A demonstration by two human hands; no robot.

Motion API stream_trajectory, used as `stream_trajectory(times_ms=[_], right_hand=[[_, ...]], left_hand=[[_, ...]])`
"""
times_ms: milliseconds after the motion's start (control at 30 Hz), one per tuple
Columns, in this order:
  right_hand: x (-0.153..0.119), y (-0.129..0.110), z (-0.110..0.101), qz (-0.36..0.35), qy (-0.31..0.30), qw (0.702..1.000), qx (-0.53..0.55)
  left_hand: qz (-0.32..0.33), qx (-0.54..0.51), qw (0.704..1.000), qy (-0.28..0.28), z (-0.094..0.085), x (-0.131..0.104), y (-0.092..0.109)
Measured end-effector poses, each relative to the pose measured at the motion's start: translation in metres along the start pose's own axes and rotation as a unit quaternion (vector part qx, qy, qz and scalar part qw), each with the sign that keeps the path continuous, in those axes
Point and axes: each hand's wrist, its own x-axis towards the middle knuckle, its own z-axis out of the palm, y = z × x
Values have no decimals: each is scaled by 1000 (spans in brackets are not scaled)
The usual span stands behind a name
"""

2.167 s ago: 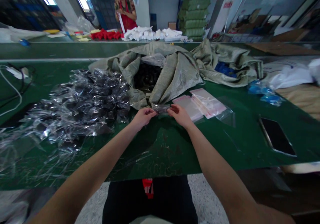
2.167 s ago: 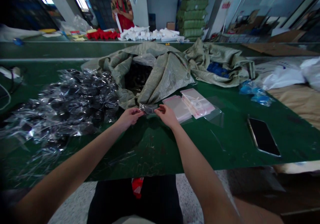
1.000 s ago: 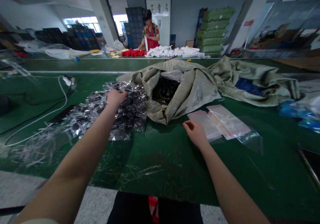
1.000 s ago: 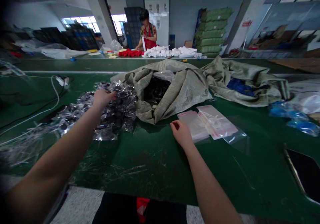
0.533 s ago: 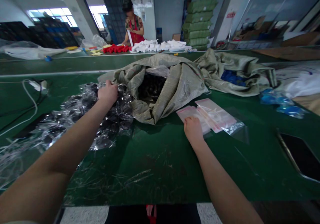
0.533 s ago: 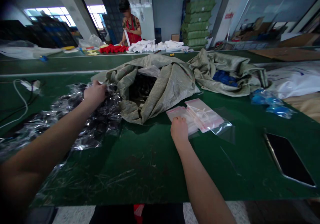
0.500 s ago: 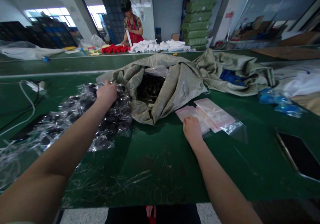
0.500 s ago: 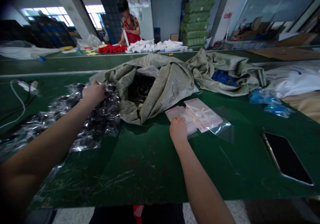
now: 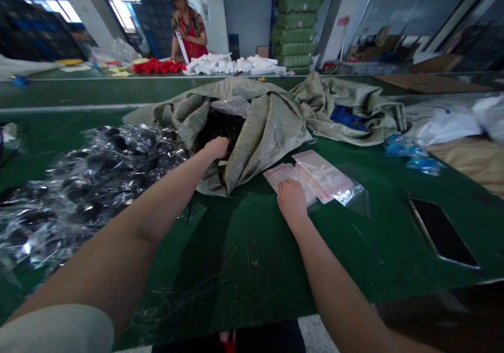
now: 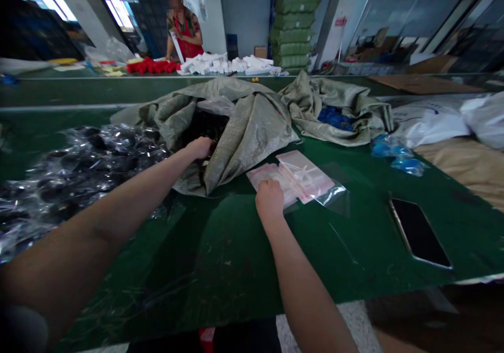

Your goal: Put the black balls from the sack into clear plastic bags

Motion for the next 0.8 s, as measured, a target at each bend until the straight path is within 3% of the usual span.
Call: stream_trajectory(times_ms=[67,100,167,233,300,400,467,533,667,800], right_hand=[[0,0,0,13,12,1000,3],[0,1,0,20,18,1000,8],[0,1,0,35,27,999,29],[0,3,-2,52,35,996,58],[0,6,-4,71,59,991,92],[-1,9,-12,73,155,970,174],[-3,8,-22,38,213,939,269],[-6,2,-34,-5,220,898,381],[-13,-17,-59,-65,98,830,545],[-14,-29,-76,-128,-3,808,575]], left_hand=[[-30,2,997,68,-12,-17,3],[-36,-6,991,129,-18,-31,5],[22,-57,974,220,-25,-68,11],[129,-110,966,193,-18,-110,20],[192,-113,968,116,2,-149,29],[180,-80,980,34,37,-184,38],[155,-86,984,21,45,-190,39],[144,-135,979,42,37,-188,36],[143,-315,934,90,-5,-183,26],[196,-419,886,38,-34,-178,24]])
